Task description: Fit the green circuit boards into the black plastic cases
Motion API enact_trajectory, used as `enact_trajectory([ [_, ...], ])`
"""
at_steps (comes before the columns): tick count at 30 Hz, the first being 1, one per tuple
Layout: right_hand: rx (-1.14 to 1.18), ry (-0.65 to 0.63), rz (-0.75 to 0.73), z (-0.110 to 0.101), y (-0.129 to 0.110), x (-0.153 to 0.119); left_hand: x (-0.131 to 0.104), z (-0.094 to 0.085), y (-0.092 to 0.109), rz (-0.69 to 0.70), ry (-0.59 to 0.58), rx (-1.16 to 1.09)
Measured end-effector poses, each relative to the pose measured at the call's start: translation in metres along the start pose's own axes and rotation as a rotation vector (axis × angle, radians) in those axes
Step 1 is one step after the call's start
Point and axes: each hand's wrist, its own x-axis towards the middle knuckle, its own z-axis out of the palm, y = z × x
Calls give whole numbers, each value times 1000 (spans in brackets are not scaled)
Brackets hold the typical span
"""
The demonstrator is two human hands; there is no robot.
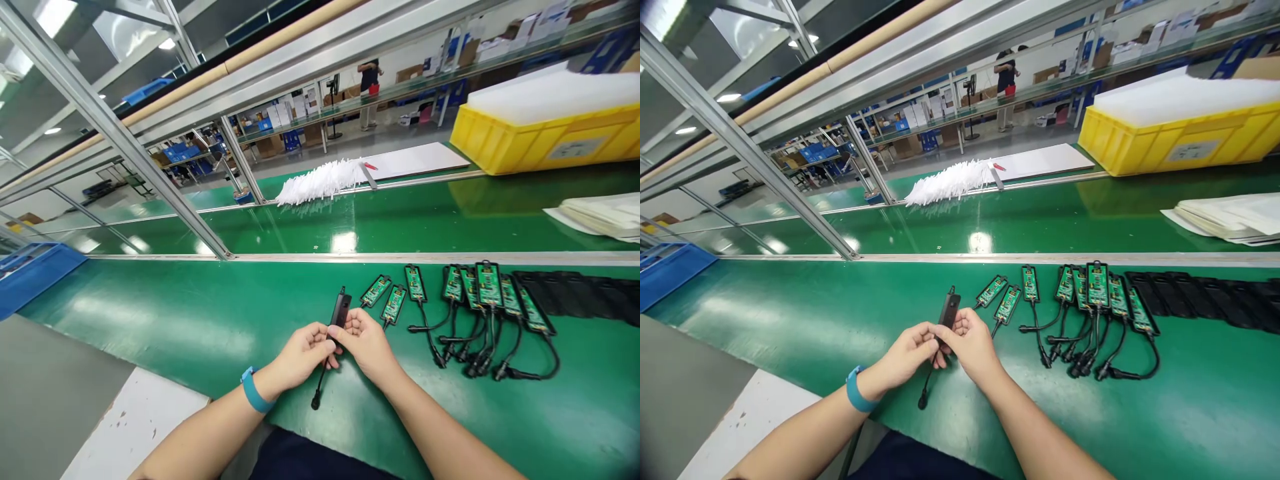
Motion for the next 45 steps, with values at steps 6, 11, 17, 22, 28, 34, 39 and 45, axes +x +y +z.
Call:
enact_trajectory([
  [6, -76, -152, -21, 0, -4, -5, -3, 2, -4, -24, -33, 11],
  [11, -133, -169, -31, -4, -4, -6, -5, 0, -5, -30, -22, 45],
  [17, -142, -158, -33, -3, -3, -7, -8, 4, -7, -54, -48, 31],
  [22, -90, -62, -57, -8, -10, -4, 7, -2, -15, 35, -80, 138],
  [28, -64, 298, -19, -76, -32, -29, 46, -13, -30, 301, 402, 455],
  [34, -160, 846, 22, -237, -62, -98, 82, -4, -31, 660, 486, 835],
  [39, -851, 1147, 354, -356, -81, -154, 123, 17, -29, 719, 379, 1166],
  [45, -1383, 1183, 642, -408, -94, -154, 139, 15, -40, 646, 331, 1276],
])
